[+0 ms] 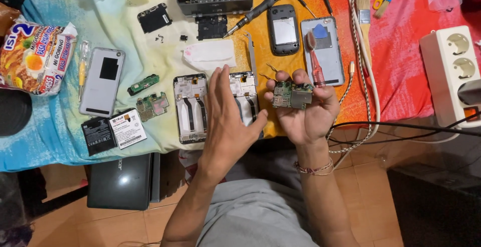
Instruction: Installing a motherboard and connecting internal ribbon cables during smartphone reassembly
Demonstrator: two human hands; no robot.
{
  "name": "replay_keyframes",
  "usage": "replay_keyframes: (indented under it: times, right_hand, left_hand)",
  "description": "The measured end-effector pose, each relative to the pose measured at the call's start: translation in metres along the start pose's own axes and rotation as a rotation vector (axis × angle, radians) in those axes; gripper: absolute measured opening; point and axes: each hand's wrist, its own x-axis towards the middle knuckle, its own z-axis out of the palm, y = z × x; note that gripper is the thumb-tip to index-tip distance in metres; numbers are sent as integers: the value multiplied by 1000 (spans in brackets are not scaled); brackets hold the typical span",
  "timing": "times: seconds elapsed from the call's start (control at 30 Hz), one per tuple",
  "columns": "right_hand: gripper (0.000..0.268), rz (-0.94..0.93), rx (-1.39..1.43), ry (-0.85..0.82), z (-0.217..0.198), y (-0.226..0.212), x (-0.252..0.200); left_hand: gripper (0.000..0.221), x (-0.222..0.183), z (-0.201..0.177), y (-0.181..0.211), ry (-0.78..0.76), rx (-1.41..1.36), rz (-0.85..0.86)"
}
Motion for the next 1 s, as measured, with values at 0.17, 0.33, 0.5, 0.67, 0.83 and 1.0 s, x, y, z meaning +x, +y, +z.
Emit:
replay_keyframes:
  times: [0.17, 0.33, 0.5, 0.67, 0.83, 1.0]
  right_hand:
    - [36, -5, -10, 7, 2, 0, -1]
    - [37, -9, -27, 15, -2, -1, -2]
    - [37, 4, -22, 31, 1, -1, -1]
    - [37, -2, -17, 18, 5, 1, -1]
    - [36, -8, -74, 10, 21, 5, -3]
    - [41, 80, -130, 47, -2, 12, 1]
  left_hand:
    - [105, -1, 17, -10, 108, 130, 41]
    - [107, 3, 25, -22, 155, 199, 35]
    - [97, 0, 29, -29, 109, 202, 98]
    - [91, -5, 27, -33, 147, 119, 152]
    - [69, -8, 18, -31, 210, -71, 337]
    - [64, -9, 17, -34, 196, -34, 552]
